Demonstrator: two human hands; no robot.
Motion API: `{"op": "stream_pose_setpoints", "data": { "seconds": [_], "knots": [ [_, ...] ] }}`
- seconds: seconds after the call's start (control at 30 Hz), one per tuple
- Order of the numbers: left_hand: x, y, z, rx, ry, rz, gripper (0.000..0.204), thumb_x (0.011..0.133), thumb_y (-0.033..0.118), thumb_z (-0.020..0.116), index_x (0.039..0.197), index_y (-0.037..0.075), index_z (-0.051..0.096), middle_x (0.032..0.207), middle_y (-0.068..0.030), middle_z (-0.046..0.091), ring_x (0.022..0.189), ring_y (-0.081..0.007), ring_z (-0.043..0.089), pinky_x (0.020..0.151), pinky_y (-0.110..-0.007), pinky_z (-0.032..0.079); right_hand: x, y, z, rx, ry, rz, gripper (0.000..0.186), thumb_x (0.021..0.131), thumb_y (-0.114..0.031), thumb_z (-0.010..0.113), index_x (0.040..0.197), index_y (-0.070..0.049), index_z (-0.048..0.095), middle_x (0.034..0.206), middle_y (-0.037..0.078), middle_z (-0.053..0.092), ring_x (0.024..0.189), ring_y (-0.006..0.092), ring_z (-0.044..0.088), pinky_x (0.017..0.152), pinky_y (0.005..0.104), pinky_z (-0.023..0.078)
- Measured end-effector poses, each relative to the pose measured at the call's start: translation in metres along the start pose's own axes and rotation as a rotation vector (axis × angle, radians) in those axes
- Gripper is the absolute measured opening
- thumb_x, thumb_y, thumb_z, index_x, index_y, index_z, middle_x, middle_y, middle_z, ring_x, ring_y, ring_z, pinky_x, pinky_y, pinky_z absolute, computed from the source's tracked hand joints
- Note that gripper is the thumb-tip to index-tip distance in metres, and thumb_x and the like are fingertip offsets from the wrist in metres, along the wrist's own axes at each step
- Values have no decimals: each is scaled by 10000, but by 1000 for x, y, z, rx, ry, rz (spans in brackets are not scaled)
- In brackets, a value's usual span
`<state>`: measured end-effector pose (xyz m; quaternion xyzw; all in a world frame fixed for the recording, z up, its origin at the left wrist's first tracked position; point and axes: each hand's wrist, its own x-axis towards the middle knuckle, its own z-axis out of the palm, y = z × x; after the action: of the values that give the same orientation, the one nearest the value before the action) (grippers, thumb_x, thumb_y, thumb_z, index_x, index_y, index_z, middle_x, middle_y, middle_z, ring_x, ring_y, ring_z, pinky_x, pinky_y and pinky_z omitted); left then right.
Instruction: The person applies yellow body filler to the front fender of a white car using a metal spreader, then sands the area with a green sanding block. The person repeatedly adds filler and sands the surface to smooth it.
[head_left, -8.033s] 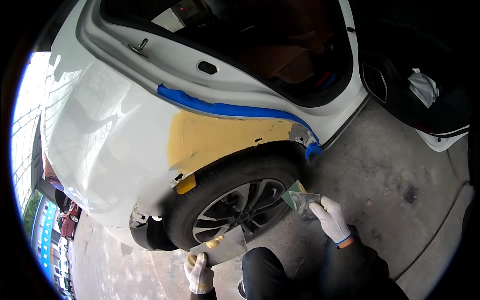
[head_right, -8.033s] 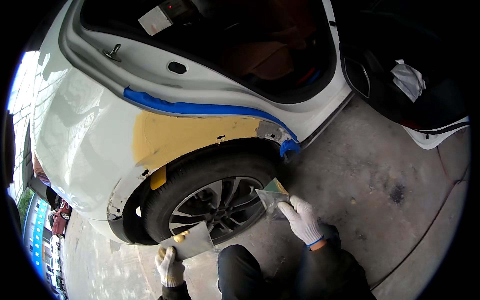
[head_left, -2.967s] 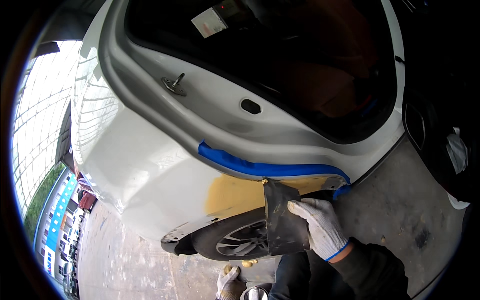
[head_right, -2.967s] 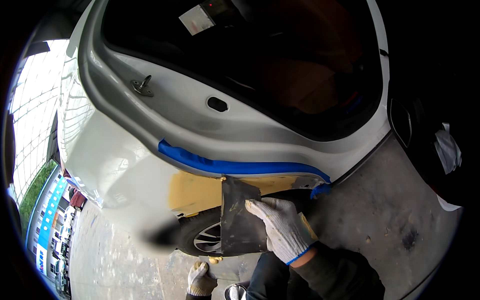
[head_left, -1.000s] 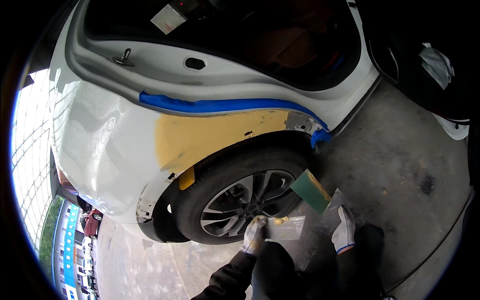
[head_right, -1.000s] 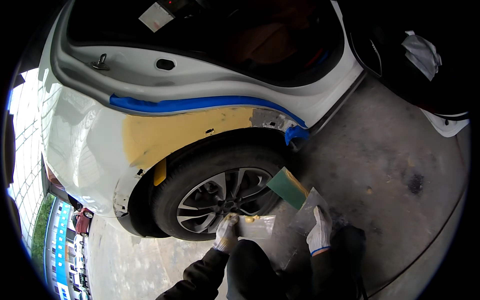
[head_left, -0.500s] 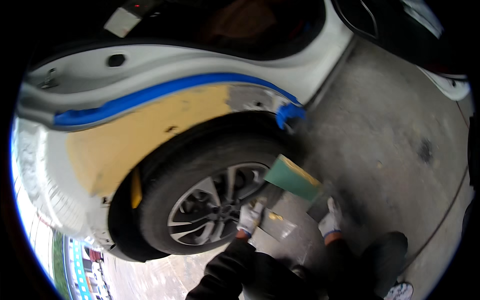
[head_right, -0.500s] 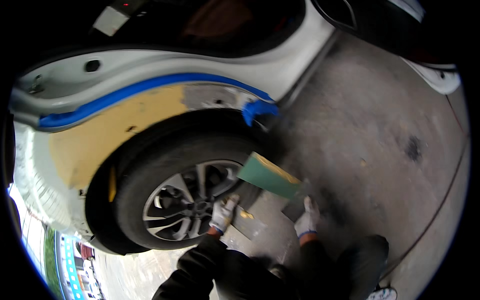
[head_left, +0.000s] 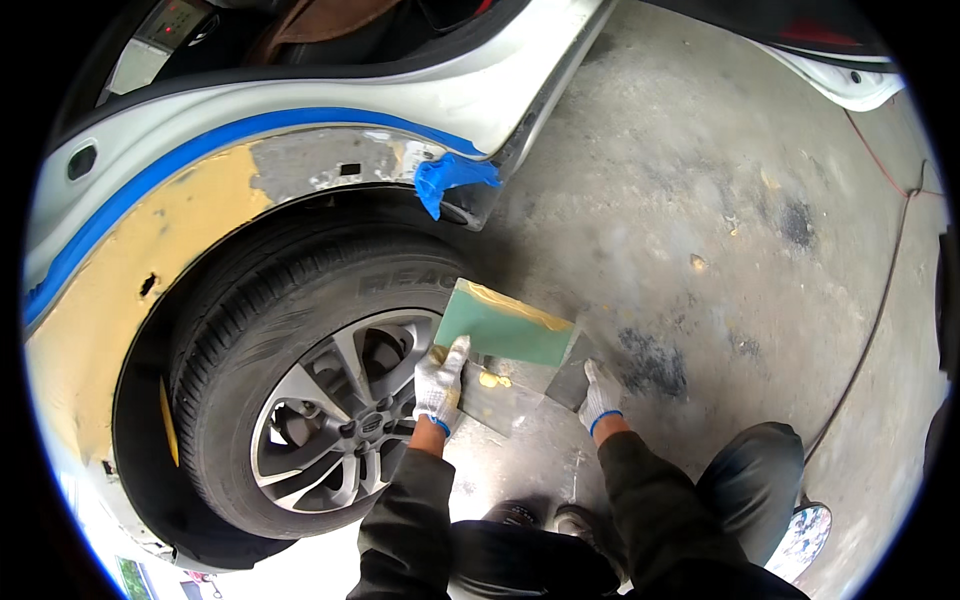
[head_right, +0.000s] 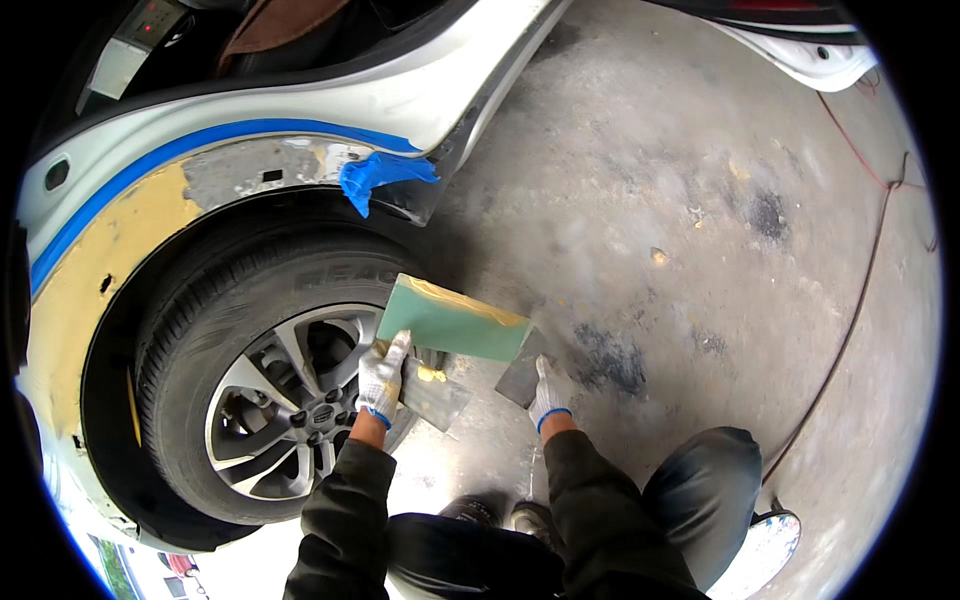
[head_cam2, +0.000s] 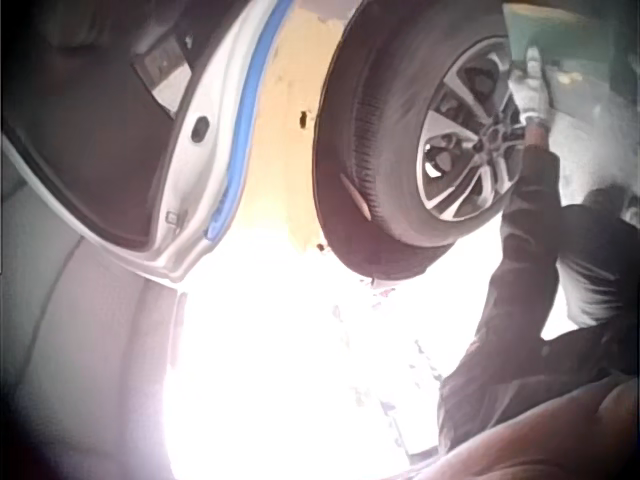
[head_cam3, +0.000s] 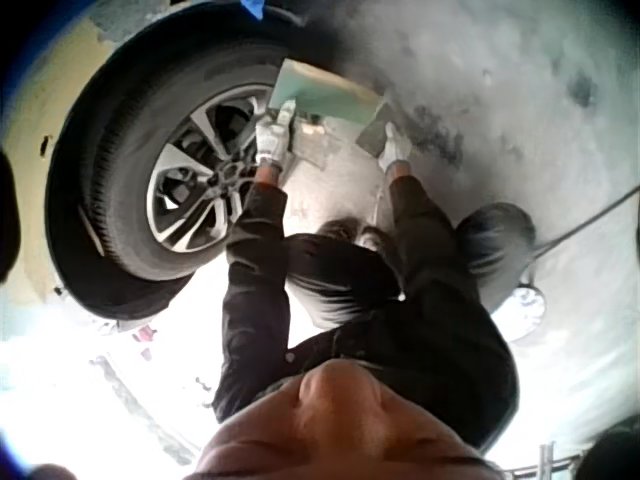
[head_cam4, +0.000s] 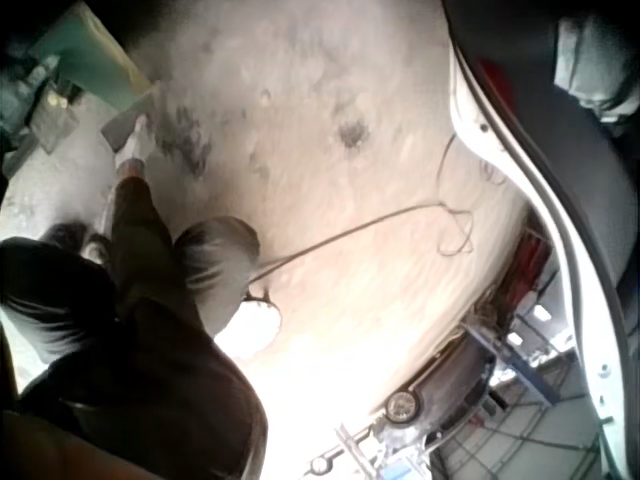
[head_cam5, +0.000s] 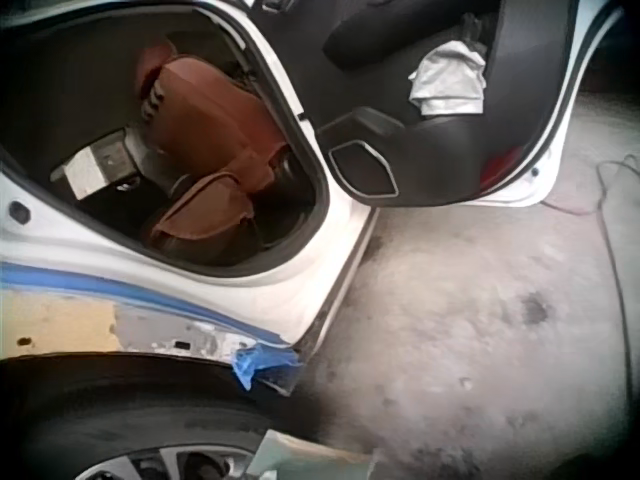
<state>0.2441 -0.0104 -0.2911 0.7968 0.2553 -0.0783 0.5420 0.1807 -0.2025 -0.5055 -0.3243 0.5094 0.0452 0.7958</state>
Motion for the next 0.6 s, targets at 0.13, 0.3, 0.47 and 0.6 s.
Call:
{"op": "stream_pose_setpoints", "data": {
  "seconds": [0.13, 0.3, 0.47, 0.6],
  "knots": [
    [-19, -14, -6, 279, 40, 268, 329, 925, 281, 698, 1035, -29, 693, 771, -62, 695, 666, -68, 539, 636, -268, 483, 18, 16, 3, -90, 93, -89, 232, 907, -225, 701, 865, -5, 641, 810, 74, 589, 742, 178, 481, 695, 376, 410],
    [-46, -35, -24, 279, 34, 211, 319, 931, 250, 702, 1031, -53, 697, 681, -33, 668, 601, -40, 485, 547, -251, 453, 51, 36, -9, -118, 30, -41, 222, 903, -204, 691, 895, 15, 658, 834, 83, 616, 756, 171, 520, 718, 362, 428],
    [-52, -53, -40, 162, -52, 163, 241, 957, 159, 660, 1067, -56, 675, 882, -7, 680, 757, -48, 543, 685, -217, 470, 53, 31, -5, -40, -74, 21, 223, 893, -181, 695, 979, 24, 675, 916, 64, 653, 816, 174, 556, 762, 357, 440],
    [-55, -55, -37, 170, -49, 220, 237, 951, 155, 664, 1066, -51, 680, 887, -15, 691, 755, -50, 556, 684, -217, 476, 40, 21, 7, -109, -94, 43, 272, 884, -201, 728, 1041, 15, 678, 988, 67, 679, 877, 186, 585, 801, 357, 453]
  ]
}}
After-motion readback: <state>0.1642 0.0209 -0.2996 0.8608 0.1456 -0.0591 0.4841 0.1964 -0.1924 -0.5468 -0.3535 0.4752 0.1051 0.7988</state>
